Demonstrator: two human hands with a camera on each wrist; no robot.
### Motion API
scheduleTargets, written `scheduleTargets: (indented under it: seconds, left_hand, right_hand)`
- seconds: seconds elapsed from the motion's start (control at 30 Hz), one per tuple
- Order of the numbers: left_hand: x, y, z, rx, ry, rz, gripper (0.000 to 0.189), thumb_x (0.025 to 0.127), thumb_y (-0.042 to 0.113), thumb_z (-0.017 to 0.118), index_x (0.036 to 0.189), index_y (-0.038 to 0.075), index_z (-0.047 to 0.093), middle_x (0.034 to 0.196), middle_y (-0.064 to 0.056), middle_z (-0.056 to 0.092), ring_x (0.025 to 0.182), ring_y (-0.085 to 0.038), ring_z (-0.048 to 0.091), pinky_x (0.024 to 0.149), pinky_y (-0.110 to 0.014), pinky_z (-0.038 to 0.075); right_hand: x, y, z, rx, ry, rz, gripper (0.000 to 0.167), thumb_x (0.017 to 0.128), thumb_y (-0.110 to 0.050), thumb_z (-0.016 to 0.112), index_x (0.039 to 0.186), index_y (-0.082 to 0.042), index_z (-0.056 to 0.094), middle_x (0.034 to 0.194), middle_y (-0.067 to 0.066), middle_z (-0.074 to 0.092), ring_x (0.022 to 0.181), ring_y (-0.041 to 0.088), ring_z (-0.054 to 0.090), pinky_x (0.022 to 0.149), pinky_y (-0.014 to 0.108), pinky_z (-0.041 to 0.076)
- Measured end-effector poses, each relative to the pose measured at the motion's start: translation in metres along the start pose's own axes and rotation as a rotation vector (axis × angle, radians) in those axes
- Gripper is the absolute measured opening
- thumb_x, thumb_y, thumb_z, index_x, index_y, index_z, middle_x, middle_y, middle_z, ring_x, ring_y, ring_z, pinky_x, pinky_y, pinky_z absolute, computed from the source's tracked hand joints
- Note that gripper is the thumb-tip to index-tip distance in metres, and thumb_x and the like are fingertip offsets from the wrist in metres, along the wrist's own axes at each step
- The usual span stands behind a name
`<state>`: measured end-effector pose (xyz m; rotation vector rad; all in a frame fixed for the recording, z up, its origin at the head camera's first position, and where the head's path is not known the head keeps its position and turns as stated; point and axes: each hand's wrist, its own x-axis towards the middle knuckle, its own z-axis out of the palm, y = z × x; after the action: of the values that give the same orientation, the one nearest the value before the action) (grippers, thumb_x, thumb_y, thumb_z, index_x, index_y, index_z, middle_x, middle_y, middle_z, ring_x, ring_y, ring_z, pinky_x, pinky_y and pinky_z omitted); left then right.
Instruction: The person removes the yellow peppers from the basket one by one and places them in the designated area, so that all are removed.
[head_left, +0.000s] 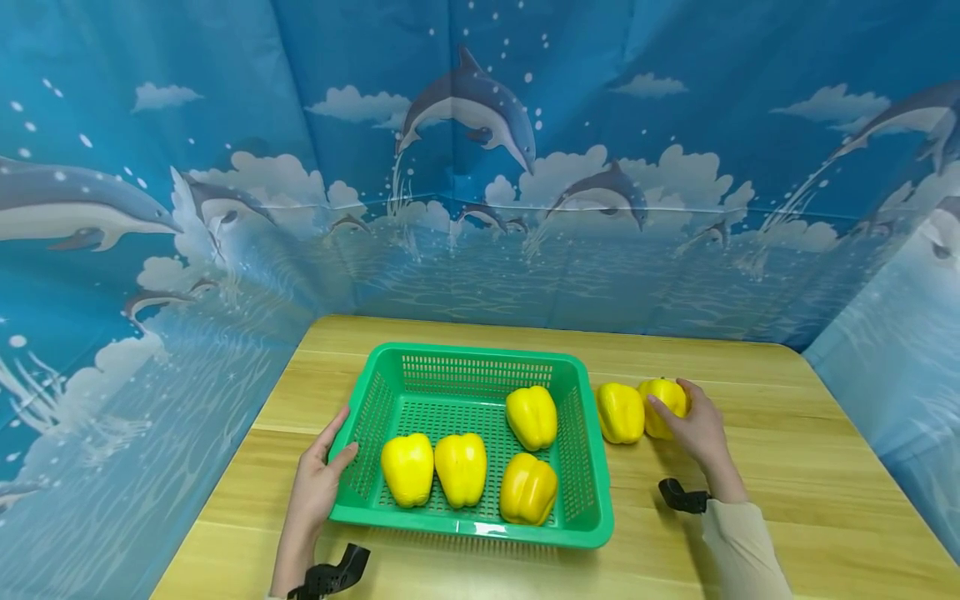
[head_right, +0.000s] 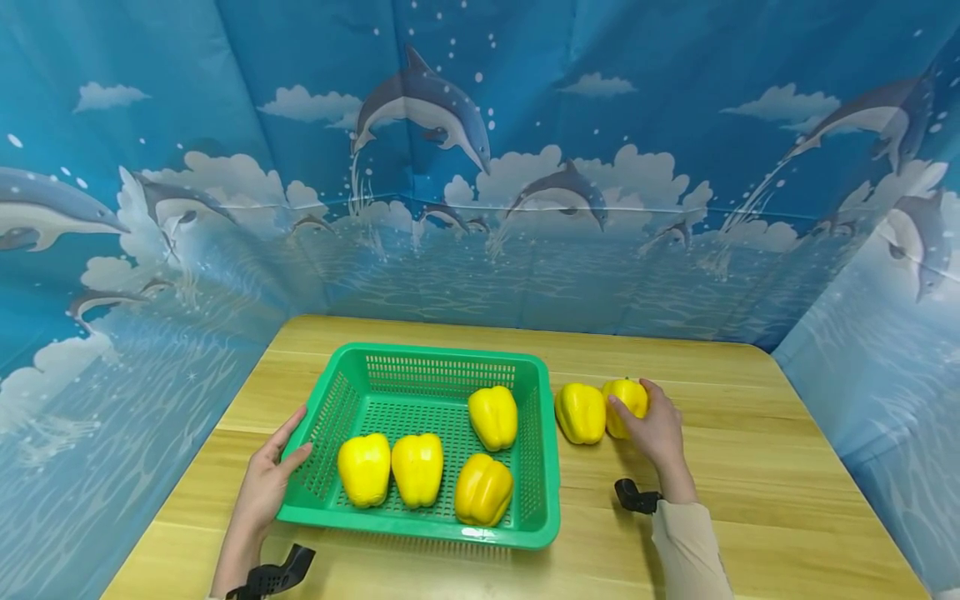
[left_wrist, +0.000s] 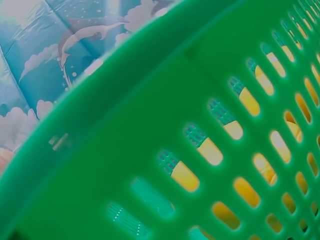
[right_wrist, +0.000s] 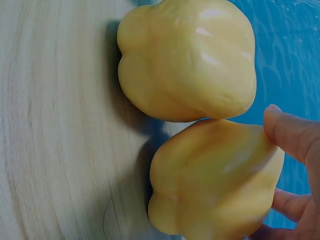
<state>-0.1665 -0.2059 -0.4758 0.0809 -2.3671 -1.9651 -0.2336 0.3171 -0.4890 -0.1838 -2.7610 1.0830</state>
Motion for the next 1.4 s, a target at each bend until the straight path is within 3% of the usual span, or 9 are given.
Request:
scheduleTargets:
  seconds: [0.53, 0.87, 1.4]
  left_hand:
    - [-0.0005, -0.0009, 0.0007, -0.011, -0.005, 0.009, 0.053, 0.099, 0.007, 0.049, 0.149, 0.012, 0.032, 0.155, -0.006, 0.022, 0.141, -0.023, 0.011, 0.112, -0.049, 0.014]
    - [-0.001, -0.0012, 0.0, 0.0, -0.007, 0.011, 0.053, 0.099, 0.008, 0.05, 0.149, 0.014, 0.033, 0.154, 0.0, 0.023, 0.141, -0.022, 0.01, 0.112, -0.049, 0.013]
    - [0.0, 0.0004, -0.0011, 0.007, -0.01, 0.008, 0.053, 0.099, 0.007, 0.049, 0.149, 0.012, 0.032, 0.155, -0.003, 0.021, 0.141, -0.022, 0.01, 0.112, -0.048, 0.013]
  right_hand:
    - [0.0008, -0.0017, -0.002, 0.018, -0.056, 0.046, 0.087, 0.095, -0.051, 0.048, 0.145, 0.013, 0.018, 0.142, 0.039, 0.022, 0.126, 0.057, 0.022, 0.098, 0.067, 0.024]
    - [0.0016, 0.001, -0.0009, 0.038, -0.061, 0.038, 0.087, 0.096, -0.052, 0.045, 0.146, 0.012, 0.013, 0.143, 0.04, 0.018, 0.128, 0.057, 0.019, 0.099, 0.069, 0.02]
    - [0.0004, 0.0034, 0.0043, 0.097, -0.048, 0.057, 0.091, 0.095, -0.051, 0.046, 0.147, 0.01, 0.004, 0.146, 0.039, 0.012, 0.13, 0.056, 0.016, 0.1, 0.067, 0.019]
